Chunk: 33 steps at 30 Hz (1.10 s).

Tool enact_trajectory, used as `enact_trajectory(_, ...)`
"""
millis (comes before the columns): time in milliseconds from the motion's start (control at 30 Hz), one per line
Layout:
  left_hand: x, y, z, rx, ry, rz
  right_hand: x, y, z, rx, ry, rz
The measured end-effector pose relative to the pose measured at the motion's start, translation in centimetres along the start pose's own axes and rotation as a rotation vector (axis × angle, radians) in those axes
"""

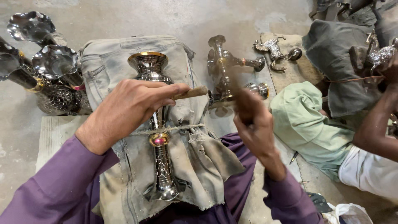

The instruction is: The person sits on the floor with an engraved metal vase resting on a cloth pad on their lap. They hold a small punch against the vase surface and strike it with a wooden mallet, repositioning the punch repeatedly to work the patterned areas of the vase body.

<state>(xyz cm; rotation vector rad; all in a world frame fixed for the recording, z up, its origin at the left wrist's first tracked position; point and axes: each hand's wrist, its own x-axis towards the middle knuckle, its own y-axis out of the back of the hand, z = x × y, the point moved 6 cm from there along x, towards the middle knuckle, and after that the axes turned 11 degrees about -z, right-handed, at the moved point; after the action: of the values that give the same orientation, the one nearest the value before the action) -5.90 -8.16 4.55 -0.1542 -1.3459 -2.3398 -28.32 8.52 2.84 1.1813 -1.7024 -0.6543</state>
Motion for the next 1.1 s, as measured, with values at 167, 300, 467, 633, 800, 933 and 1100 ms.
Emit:
enact_trajectory(167, -1.1, -0.5, -0.7, -0.079, 0.056, 0.122, 1.4, 1.4, -0.3, 0.142, 0.018, 0.024)
enact_trajectory(300, -3.1, -0.4, -0.4, -0.159, 0.027, 0.327, 3.8, 2.6, -1.8, -0.206, 0.054, -0.122)
enact_trajectory(467, -4.4, -1.6, -0.6, -0.307, 0.135, 0.483, 7.4, 5.1, -6.1, -0.128, 0.278, -0.114)
enact_trajectory(633, -5.3, -2.5, -0.5, -0.343, 0.176, 0.6, 9.4, 5.9, -9.1, -0.682, 0.289, -0.233)
enact_trajectory(800, -5.9, -3.0, -0.8, -0.312, 0.211, 0.68, 10.1, 5.5, -12.1, -0.605, 0.351, -0.265)
enact_trajectory(933, -5.7, -3.1, -0.9, -0.292, 0.169, 0.68, 10.6, 4.8, -11.5, -0.704, 0.306, -0.26)
enact_trajectory(1100, -5.7, -3.3, -0.6, -0.289, 0.126, 0.684, 10.3, 3.0, -7.3, -0.894, 0.252, -0.368)
